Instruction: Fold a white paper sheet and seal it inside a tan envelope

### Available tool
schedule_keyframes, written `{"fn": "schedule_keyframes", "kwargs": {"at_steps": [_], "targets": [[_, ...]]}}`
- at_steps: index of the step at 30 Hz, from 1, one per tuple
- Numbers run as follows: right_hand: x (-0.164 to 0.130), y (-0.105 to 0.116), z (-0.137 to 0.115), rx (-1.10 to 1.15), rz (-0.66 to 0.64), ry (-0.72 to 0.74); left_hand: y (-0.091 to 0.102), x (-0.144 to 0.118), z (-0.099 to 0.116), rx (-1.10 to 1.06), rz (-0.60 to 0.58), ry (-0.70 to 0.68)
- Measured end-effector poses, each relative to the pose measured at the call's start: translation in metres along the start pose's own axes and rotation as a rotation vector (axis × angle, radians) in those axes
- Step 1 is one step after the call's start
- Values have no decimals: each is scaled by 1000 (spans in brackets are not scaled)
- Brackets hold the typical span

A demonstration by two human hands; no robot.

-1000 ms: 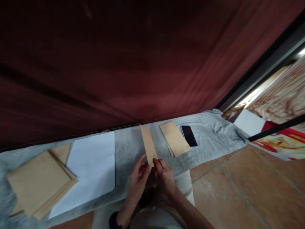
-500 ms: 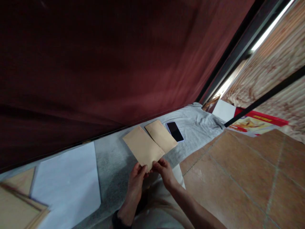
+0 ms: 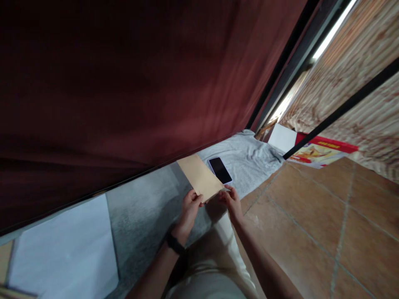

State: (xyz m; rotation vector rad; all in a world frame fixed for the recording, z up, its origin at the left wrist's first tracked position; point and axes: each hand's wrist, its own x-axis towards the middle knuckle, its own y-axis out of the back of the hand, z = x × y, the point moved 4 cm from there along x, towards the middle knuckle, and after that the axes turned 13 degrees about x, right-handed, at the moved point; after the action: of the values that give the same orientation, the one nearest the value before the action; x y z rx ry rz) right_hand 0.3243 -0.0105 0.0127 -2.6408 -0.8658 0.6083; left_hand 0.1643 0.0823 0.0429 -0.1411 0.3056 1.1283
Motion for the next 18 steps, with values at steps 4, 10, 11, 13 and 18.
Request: {"fn": "schedule_keyframes", "kwargs": {"at_steps": [4,10,11,13,18], "targets": [[10,16,5,-104,28,10,-6,9,-11,15,6,33],[16,17,11,-209,-20,12,-11,15,-14,18,-18,55],[15,16,11,-218,-29,14,-11,16,-14,16,-18,54],[14,16,12,-230,-60,16,-9,16,-15,18,-1,46],[9,14,12,-265,-132,41,-1,18,-24,73,37,27]]}}
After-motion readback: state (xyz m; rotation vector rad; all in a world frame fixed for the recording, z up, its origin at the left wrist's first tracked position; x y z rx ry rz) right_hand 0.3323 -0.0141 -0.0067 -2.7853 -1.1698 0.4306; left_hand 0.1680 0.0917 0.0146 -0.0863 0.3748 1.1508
